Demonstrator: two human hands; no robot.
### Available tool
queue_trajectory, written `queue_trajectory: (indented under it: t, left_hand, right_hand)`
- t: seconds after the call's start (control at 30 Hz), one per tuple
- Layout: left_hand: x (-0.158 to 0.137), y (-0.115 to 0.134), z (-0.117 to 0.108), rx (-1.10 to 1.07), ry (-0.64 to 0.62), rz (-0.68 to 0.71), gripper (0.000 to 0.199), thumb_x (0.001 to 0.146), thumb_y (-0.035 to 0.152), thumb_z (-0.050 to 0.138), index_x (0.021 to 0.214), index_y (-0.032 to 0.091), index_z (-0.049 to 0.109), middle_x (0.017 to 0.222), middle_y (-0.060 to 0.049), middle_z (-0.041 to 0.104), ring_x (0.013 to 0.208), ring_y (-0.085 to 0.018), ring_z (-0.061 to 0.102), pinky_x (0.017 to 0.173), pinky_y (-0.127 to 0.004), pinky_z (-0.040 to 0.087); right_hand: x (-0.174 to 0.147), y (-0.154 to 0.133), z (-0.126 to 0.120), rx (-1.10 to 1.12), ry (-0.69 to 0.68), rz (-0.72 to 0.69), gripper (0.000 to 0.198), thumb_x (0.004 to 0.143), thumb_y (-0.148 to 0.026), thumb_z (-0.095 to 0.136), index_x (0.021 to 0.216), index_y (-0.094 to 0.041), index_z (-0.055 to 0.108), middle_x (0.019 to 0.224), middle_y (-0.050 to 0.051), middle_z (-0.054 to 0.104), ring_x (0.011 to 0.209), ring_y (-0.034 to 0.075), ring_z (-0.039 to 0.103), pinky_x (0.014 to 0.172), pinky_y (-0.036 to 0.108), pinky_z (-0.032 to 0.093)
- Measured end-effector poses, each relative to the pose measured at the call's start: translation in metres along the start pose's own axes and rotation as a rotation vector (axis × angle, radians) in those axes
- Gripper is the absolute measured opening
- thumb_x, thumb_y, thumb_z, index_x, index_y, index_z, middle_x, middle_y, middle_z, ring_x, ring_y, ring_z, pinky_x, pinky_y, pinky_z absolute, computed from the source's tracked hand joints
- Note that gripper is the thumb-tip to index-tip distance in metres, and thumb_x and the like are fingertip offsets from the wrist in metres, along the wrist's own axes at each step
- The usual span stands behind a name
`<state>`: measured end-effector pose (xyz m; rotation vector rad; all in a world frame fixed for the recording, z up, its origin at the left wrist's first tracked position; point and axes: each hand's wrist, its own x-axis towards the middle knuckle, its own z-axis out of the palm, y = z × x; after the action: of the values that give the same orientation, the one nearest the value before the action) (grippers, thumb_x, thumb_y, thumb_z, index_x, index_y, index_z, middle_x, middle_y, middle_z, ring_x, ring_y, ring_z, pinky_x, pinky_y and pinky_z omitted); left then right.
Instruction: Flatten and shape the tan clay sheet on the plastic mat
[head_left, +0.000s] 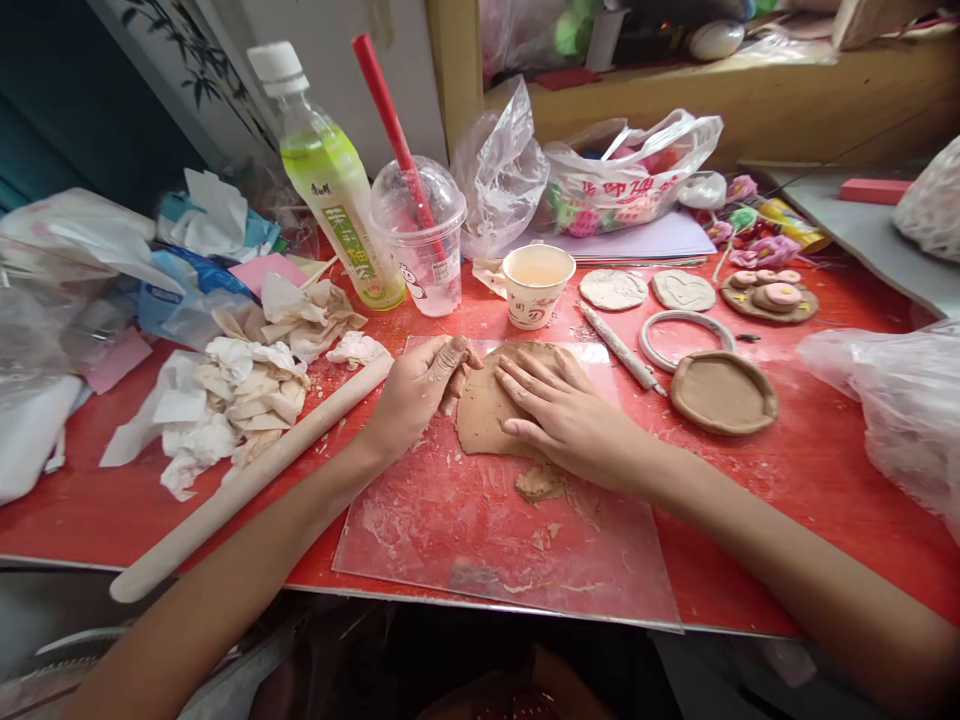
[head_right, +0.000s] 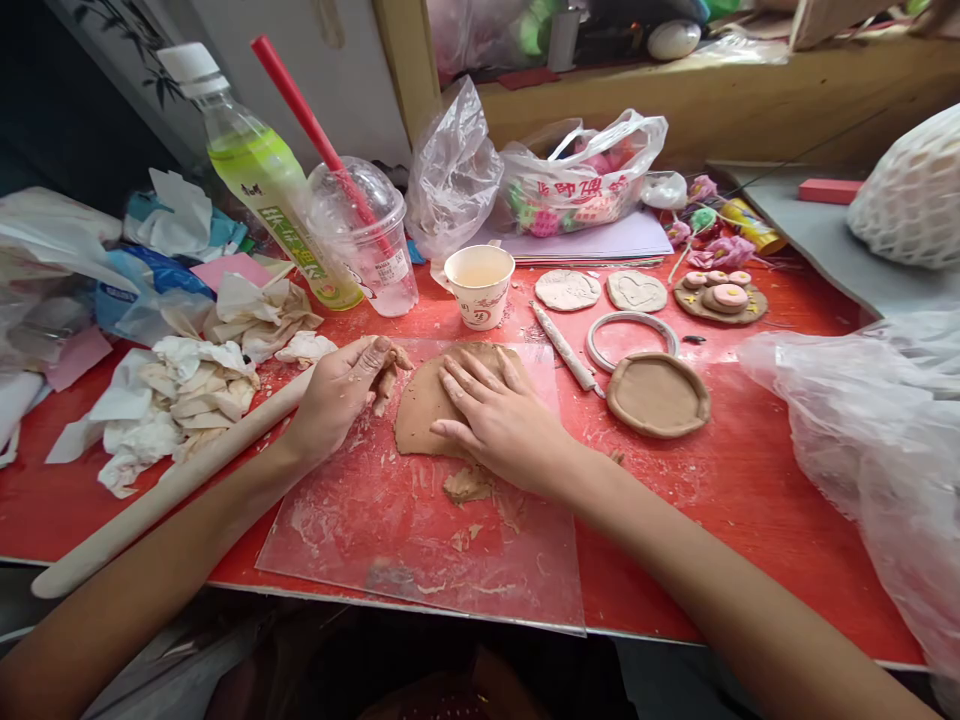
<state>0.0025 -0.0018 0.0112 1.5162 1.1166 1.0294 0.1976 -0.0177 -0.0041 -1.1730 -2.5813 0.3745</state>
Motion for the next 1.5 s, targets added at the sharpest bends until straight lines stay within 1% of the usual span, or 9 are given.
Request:
queue_trajectory:
  t: [0.27,0.5,0.6,0.77,0.93,1.1,1.3,1.43,1.5]
  left_hand:
    - [0.001,0.0,-0.001,0.045,0.051,0.002,0.032,0.089,0.045,0.044,0.085,0.017,0.061,0.063,0.002,0.049,0.049,-0.005,0.042,0.043,-0.016,0.034]
    - [0.002,0.0,-0.002,0.047,0.064,0.003,0.032,0.089,0.044,0.045,0.085,0.017,0.06,0.064,0.002,0.05,0.05,-0.005,0.042,0.043,-0.015,0.034]
    - [0.002,0.002,-0.003,0.045,0.062,0.008,0.03,0.089,0.042,0.045,0.083,0.017,0.06,0.063,0.002,0.05,0.05,-0.004,0.042,0.042,-0.015,0.033]
    - [0.001,0.002,-0.002,0.07,0.043,0.004,0.031,0.09,0.042,0.043,0.084,0.016,0.06,0.064,0.001,0.05,0.051,-0.005,0.043,0.044,-0.016,0.034]
    - [0.004,-0.001,-0.003,-0.016,0.132,0.023,0.026,0.089,0.041,0.045,0.088,0.018,0.057,0.073,0.001,0.051,0.048,-0.003,0.042,0.04,-0.015,0.032]
    - [0.006,-0.004,-0.005,0.016,0.172,0.045,0.024,0.088,0.041,0.046,0.1,0.022,0.055,0.08,0.001,0.054,0.048,-0.003,0.041,0.041,-0.016,0.033]
    - [0.006,-0.005,-0.006,0.054,0.194,0.042,0.03,0.086,0.034,0.051,0.113,0.021,0.051,0.072,0.003,0.052,0.049,-0.004,0.042,0.044,-0.015,0.035]
    - [0.006,-0.005,-0.005,0.057,0.203,0.053,0.028,0.087,0.034,0.048,0.112,0.021,0.052,0.082,0.001,0.056,0.051,-0.003,0.043,0.045,-0.015,0.036]
    - [0.006,-0.005,-0.005,0.06,0.201,0.046,0.027,0.088,0.034,0.047,0.11,0.021,0.052,0.085,0.0,0.056,0.051,-0.003,0.042,0.044,-0.015,0.035]
  right_hand:
    - [-0.005,-0.003,-0.019,0.027,-0.199,-0.089,0.065,0.092,-0.053,0.02,0.143,-0.012,0.023,0.145,0.011,0.033,0.139,0.024,0.021,0.113,0.052,-0.004]
    - [-0.005,0.005,-0.02,-0.016,-0.137,-0.05,0.065,0.093,-0.051,0.022,0.143,-0.01,0.024,0.147,0.013,0.028,0.14,0.023,0.017,0.112,0.051,-0.011]
    - [-0.005,0.009,-0.024,-0.025,-0.117,0.009,0.064,0.092,-0.05,0.023,0.144,-0.012,0.023,0.149,0.012,0.025,0.139,0.025,0.018,0.113,0.052,-0.005]
    - [-0.006,0.007,-0.03,0.091,-0.276,-0.116,0.057,0.093,-0.05,0.019,0.141,-0.022,0.032,0.149,0.004,0.026,0.139,0.025,0.017,0.114,0.051,0.003]
    - [-0.006,0.014,-0.029,-0.038,-0.103,-0.013,0.053,0.093,-0.046,0.026,0.141,-0.023,0.032,0.148,0.006,0.028,0.139,0.026,0.02,0.112,0.054,-0.005]
    - [-0.008,0.006,-0.031,0.07,-0.286,-0.112,0.057,0.093,-0.049,0.025,0.143,-0.022,0.028,0.148,0.005,0.03,0.138,0.026,0.021,0.113,0.05,0.014]
    - [-0.002,0.003,-0.015,-0.089,-0.087,0.029,0.055,0.094,-0.044,0.026,0.141,-0.015,0.032,0.15,0.012,0.023,0.139,0.028,0.018,0.111,0.057,-0.002]
    - [0.0,-0.002,-0.011,-0.025,-0.172,-0.16,0.057,0.094,-0.045,0.024,0.142,-0.015,0.029,0.148,0.01,0.028,0.139,0.022,0.02,0.114,0.05,-0.003]
    - [0.0,0.001,-0.013,-0.058,-0.143,-0.141,0.053,0.094,-0.044,0.024,0.139,-0.018,0.035,0.147,0.009,0.03,0.138,0.022,0.024,0.113,0.051,-0.006]
